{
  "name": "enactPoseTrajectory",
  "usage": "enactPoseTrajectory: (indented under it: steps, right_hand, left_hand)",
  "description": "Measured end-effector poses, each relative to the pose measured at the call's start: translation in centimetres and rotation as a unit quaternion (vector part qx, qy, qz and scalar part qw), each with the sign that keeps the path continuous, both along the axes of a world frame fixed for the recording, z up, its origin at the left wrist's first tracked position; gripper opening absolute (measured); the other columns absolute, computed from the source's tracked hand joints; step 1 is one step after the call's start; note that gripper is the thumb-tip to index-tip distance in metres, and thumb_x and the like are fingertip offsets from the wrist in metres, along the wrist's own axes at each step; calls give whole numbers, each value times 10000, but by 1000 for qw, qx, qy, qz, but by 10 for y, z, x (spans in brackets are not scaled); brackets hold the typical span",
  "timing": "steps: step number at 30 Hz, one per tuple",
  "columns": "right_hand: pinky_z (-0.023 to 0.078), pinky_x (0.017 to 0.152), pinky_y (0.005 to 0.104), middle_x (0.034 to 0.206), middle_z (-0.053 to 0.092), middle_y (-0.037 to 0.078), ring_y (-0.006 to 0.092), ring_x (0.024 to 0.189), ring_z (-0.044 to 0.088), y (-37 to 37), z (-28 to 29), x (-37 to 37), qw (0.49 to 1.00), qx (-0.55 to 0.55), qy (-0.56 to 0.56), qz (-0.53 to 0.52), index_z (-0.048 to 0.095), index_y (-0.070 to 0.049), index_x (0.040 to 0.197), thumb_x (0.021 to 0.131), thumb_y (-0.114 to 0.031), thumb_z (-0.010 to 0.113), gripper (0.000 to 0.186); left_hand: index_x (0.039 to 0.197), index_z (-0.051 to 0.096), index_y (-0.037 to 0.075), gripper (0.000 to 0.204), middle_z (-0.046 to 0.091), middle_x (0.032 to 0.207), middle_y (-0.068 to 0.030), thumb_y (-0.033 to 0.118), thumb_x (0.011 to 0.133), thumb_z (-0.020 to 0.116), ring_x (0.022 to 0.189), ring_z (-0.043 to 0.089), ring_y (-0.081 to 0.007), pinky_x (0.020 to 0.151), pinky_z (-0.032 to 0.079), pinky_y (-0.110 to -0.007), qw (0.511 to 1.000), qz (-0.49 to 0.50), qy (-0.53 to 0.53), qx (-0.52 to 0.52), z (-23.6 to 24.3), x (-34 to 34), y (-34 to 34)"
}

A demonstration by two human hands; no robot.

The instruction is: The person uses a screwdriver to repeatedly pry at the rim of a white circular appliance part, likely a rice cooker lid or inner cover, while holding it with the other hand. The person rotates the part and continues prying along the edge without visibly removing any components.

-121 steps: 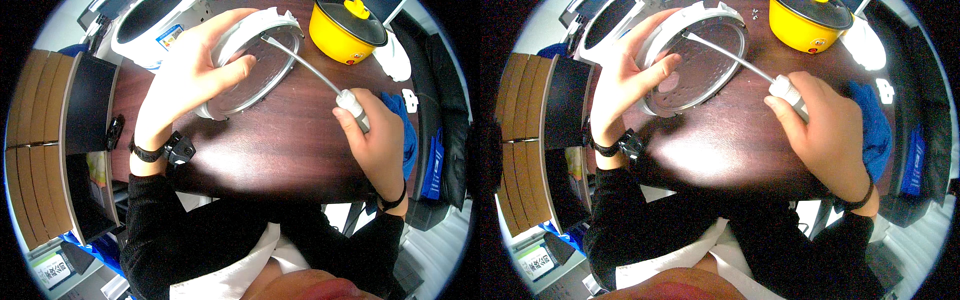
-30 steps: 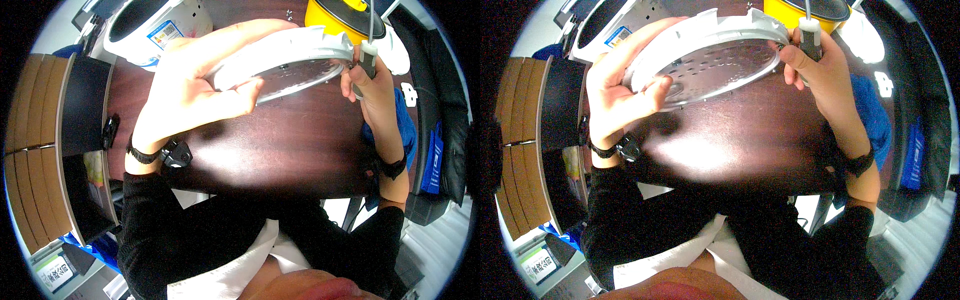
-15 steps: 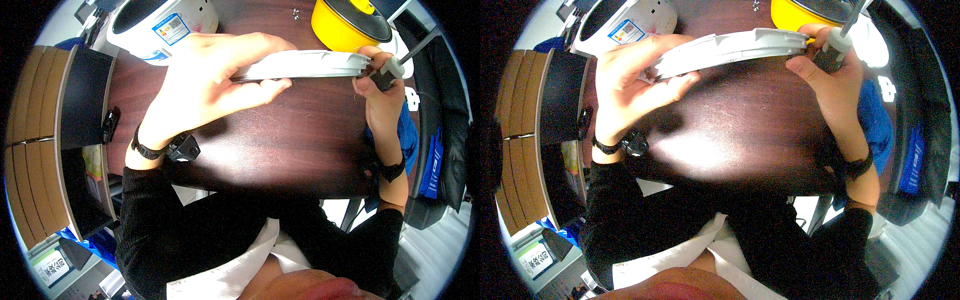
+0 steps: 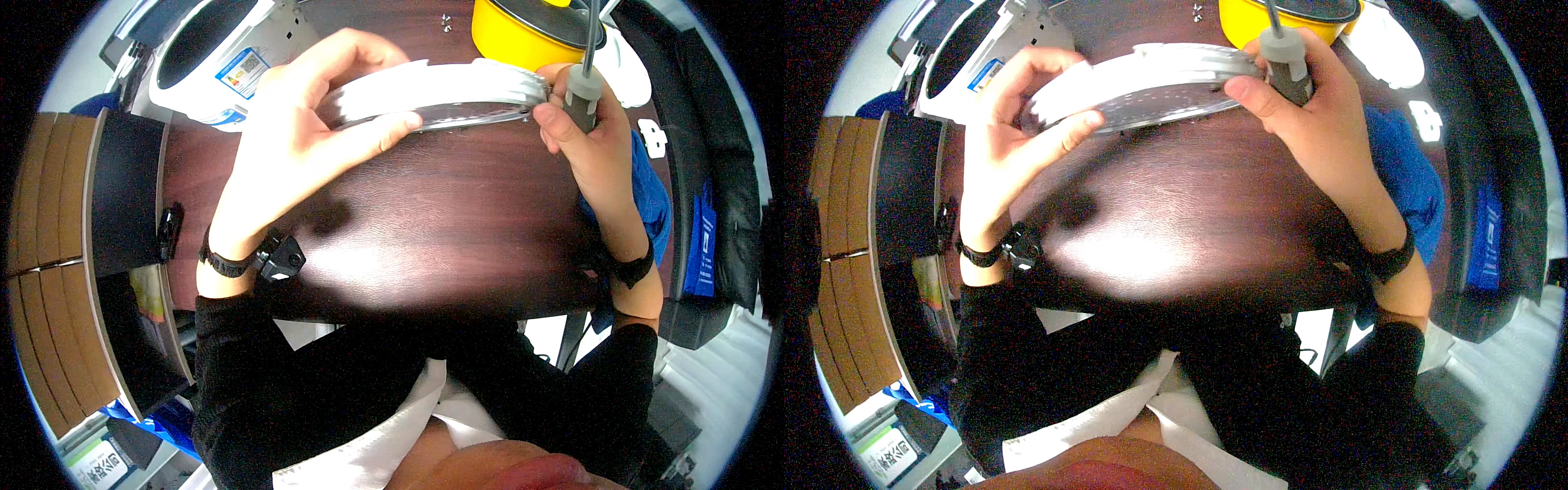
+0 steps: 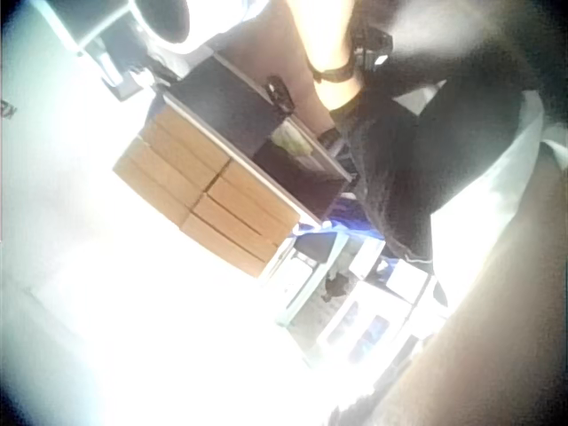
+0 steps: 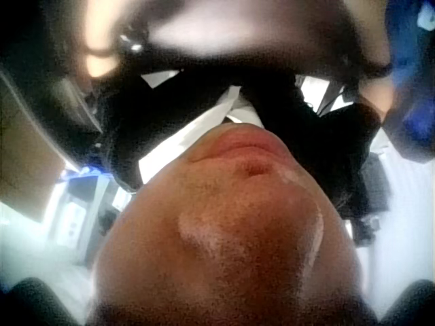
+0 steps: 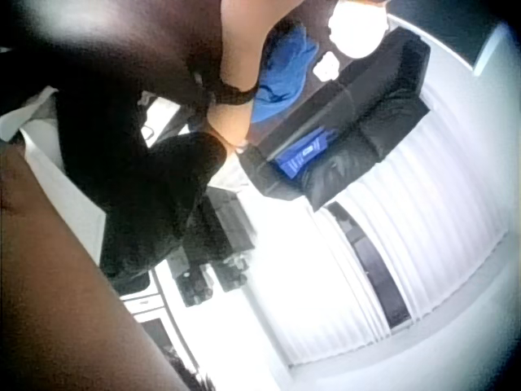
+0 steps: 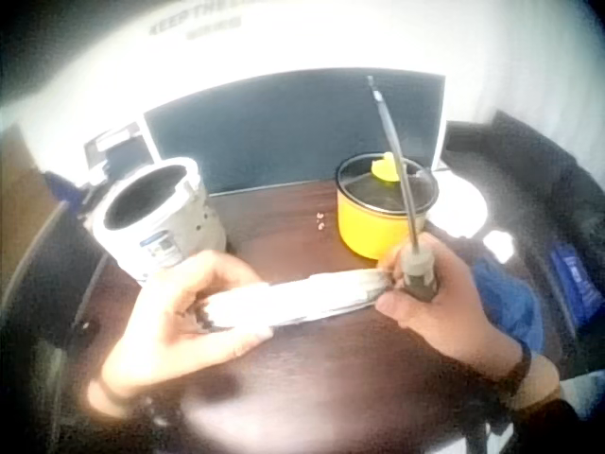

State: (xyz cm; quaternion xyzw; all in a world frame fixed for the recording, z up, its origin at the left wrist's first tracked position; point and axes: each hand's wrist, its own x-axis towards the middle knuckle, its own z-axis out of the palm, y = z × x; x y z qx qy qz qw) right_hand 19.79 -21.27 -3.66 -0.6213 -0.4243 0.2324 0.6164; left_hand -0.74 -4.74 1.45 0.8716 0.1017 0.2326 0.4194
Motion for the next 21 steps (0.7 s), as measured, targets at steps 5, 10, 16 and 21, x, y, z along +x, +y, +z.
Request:
enactPoseTrajectory:
  steps: [5, 10, 16, 21]
  right_hand:
    - [443, 777, 250, 886, 587, 1, 112, 826, 565, -7, 8, -6, 989, 20, -149, 20, 585, -81, 1024, 779, -170, 735, 300]
    - [451, 684, 231, 844, 601, 11, 97, 764, 577, -8, 14, -11, 988, 15, -150, 30, 581, -78, 1021, 812, -190, 704, 267]
    - [370, 415, 175, 664, 576, 4, 40, 506, 525, 0, 14, 12, 998, -9, -59, -16, 563, -64, 1009, 855, -222, 661, 241]
    - [359, 401, 177, 621, 539, -33, 32, 467, 480, 5, 11, 18, 999, -24, -48, -7, 525, -81, 878, 838, -223, 680, 214]
  left_hand:
    - [978, 612, 13, 310, 626, 921, -40, 145, 736, 754, 894, 563, -117, 798, 428, -245, 998, -17, 29, 54, 1, 2, 1]
    - [963, 637, 38, 280, 657, 842, -42, 219, 775, 740, 779, 602, -93, 685, 466, -232, 989, -23, 41, 142, 4, 1, 1]
    - [954, 641, 44, 237, 631, 824, 3, 217, 811, 716, 774, 566, -71, 705, 449, -224, 993, 43, -63, -91, -7, 7, 4]
    - [983, 636, 50, 247, 631, 867, 10, 208, 809, 714, 824, 562, -64, 758, 435, -213, 980, 22, -70, -186, -21, 13, 13]
